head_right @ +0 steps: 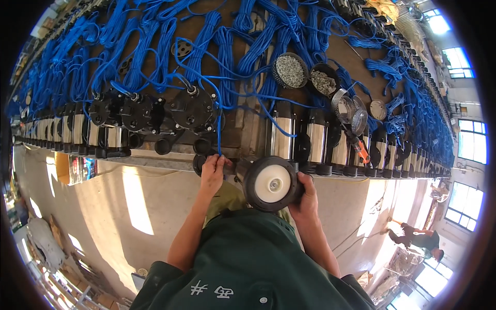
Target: The person assembles water pumps by placing a circular metal plate onto a pump body and securing it using an orange pneumatic screwdriver.
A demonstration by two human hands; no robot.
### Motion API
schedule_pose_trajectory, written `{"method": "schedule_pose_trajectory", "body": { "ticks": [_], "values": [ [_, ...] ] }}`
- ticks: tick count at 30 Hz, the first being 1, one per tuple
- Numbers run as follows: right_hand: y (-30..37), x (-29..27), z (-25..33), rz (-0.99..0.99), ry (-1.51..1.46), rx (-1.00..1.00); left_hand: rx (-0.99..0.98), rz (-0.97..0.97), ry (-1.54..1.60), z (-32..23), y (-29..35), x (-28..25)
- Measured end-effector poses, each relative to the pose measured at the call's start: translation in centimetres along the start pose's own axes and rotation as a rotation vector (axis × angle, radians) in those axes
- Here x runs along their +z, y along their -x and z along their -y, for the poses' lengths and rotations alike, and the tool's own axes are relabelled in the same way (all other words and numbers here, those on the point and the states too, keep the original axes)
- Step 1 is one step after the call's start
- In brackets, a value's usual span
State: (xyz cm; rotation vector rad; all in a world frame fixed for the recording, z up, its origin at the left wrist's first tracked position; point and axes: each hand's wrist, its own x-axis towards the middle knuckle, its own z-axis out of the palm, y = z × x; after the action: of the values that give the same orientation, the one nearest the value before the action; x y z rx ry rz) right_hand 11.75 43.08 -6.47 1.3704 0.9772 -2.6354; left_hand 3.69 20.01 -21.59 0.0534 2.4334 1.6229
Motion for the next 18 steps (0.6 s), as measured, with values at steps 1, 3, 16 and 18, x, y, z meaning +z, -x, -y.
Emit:
{"method": "schedule_pose_trajectory", "body": {
  "ticks": [1,3,16,18],
  "values": [
    [-0.5,0.1,-0.3,-0.043,0.011,0.003,0.041,-0.017,-0.033,0.3,-0.2,0.2],
    [-1.1,0.1,-0.7,-0.044,0.044,-0.007,0.009,0.002,-0.017,0.5,-0.6,0.2],
    [-2.3,1.8,-2.0,-0.086,0.058,0.028,-0.090,-0.204,-0.068,0.0,1.3,-1.9],
    [-2.3,1.7,-2.0,-0.044,0.179,0.006,0.030,-0.283,-0.304,0.3,2.3,-2.8]
  ]
}}
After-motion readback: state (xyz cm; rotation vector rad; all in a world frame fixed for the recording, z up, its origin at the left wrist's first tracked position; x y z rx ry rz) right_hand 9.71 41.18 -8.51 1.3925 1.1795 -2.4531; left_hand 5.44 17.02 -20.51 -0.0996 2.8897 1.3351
